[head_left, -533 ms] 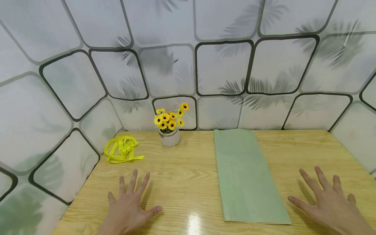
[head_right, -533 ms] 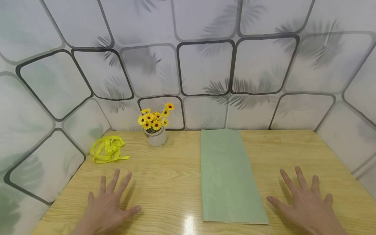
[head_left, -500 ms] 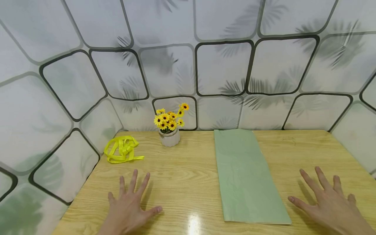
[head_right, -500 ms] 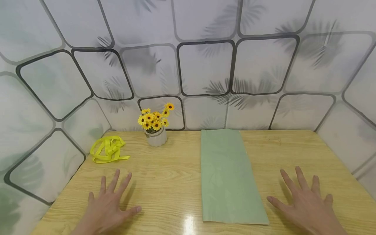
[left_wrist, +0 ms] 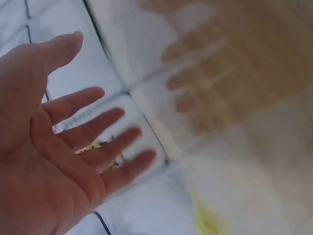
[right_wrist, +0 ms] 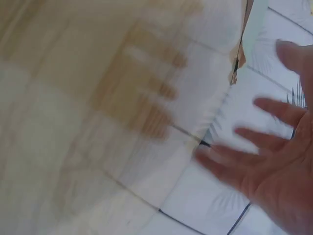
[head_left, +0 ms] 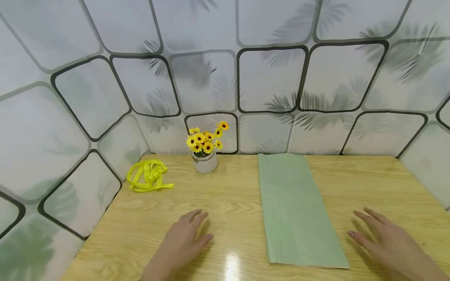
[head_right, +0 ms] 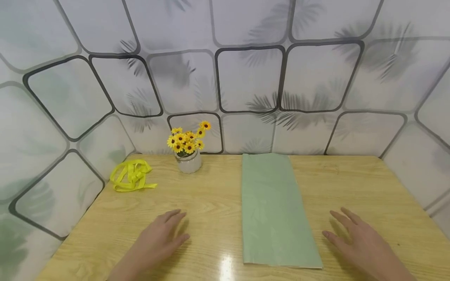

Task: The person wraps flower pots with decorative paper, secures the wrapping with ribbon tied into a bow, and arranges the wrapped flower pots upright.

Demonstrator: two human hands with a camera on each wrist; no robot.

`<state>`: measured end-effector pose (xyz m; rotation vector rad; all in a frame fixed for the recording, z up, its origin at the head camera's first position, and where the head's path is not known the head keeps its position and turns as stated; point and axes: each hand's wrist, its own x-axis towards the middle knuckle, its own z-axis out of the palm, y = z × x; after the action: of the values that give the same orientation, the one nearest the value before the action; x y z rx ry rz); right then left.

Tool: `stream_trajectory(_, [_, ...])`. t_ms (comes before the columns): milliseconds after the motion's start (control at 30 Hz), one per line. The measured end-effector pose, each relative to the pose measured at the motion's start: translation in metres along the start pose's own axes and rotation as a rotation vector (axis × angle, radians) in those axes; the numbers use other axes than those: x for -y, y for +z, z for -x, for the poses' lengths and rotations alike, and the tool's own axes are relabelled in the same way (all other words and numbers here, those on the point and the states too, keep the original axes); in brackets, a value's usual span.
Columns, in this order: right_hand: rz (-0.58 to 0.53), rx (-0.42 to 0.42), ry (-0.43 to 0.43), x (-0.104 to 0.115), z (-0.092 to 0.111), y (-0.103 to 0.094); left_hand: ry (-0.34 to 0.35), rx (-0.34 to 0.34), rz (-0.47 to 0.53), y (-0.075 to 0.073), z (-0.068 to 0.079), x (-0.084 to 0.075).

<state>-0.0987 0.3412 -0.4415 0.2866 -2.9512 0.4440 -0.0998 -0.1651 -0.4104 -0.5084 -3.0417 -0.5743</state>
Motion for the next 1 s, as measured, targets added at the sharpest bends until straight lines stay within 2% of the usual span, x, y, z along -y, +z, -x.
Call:
stream_trajectory(100, [-0.029,-0.067,-0.128,0.004,-0.002,0.006,0.176,0.040,0.066,0.009,-0.017,-0.031])
stream_trajectory(167, [-0.059,-0.084,-0.189,0.007,-0.004,0.010,0.287,0.083,0.061,0.016,-0.029,-0.054])
stream_trajectory(267, [-0.100,-0.065,-0.205,0.011,-0.009,0.012,0.428,0.132,0.033,0.029,-0.048,-0.084])
stream_trajectory(333, [-0.116,-0.063,-0.221,0.013,-0.012,0.013,0.491,0.167,0.019,0.038,-0.059,-0.100])
stream_trajectory(400, [-0.123,-0.055,-0.225,0.016,-0.014,0.014,0.521,0.207,0.011,0.046,-0.067,-0.111])
stream_trajectory(467, [-0.130,-0.047,-0.229,0.020,-0.016,0.015,0.515,0.251,-0.015,0.052,-0.073,-0.118])
stream_trajectory(600, [-0.138,-0.029,-0.230,0.022,-0.018,0.015,0.492,0.303,-0.140,0.057,-0.078,-0.128])
stream_trajectory(667, [-0.139,-0.041,-0.244,0.023,-0.019,0.015,0.512,0.293,-0.229,0.059,-0.079,-0.132])
stream_trajectory(767, [-0.141,-0.067,-0.262,0.023,-0.019,0.015,0.578,0.228,-0.354,0.060,-0.080,-0.137])
stream_trajectory(900, [-0.147,-0.099,-0.248,0.021,-0.018,0.010,0.680,0.084,-0.468,0.061,-0.077,-0.141])
stream_trajectory(1000, [-0.148,-0.177,-0.270,0.018,-0.017,0.004,0.724,-0.008,-0.506,0.062,-0.073,-0.144])
